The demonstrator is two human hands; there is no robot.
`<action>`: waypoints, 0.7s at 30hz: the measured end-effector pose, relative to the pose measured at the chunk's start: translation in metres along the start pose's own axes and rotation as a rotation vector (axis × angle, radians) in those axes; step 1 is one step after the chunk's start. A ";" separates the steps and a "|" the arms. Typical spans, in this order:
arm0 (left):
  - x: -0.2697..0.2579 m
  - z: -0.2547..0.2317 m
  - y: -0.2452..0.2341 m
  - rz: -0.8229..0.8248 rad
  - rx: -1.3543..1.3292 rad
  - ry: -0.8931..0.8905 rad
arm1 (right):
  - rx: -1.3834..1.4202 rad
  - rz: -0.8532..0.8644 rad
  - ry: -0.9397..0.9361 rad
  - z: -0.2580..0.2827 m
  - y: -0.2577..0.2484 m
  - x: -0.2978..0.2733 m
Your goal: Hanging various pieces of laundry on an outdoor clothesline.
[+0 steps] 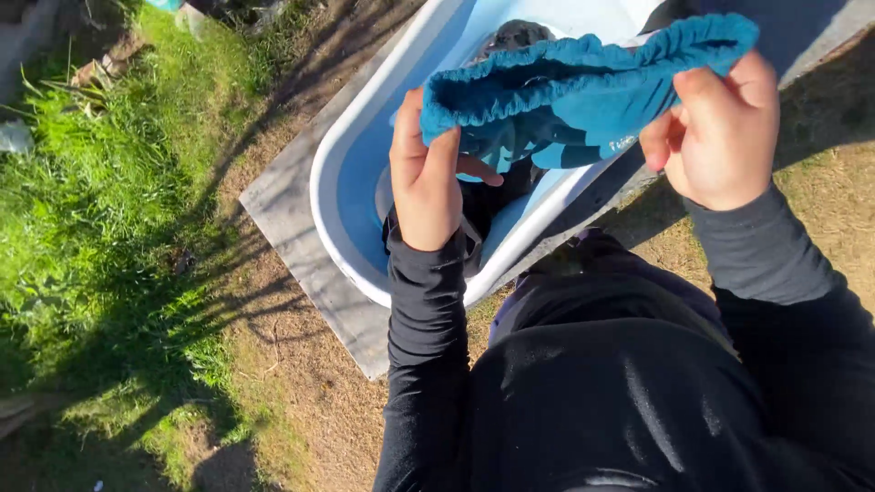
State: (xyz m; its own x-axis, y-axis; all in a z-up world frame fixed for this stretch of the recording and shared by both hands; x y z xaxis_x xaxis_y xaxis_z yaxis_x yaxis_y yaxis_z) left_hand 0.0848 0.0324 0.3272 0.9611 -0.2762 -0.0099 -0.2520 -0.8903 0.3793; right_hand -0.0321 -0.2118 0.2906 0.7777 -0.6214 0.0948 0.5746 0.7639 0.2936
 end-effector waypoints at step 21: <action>-0.154 0.168 0.361 0.756 -0.215 -0.652 | 0.706 -0.988 0.409 0.141 -0.362 -0.115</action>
State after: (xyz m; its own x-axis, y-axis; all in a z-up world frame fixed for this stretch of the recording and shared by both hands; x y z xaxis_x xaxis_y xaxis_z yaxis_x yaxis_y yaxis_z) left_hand -0.1729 -0.3070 0.3097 0.2932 -0.9396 -0.1765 -0.6797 -0.3347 0.6527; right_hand -0.3661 -0.4415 0.3078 0.1939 -0.6748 -0.7120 0.7887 -0.3243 0.5222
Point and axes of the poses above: each hand's wrist, its own x-axis towards the middle knuckle, its own y-axis out of the palm, z = x × y, the point moved 6 cm from there along x, towards the middle knuckle, and after that the axes turned 13 degrees about -z, right-handed, at the moved point
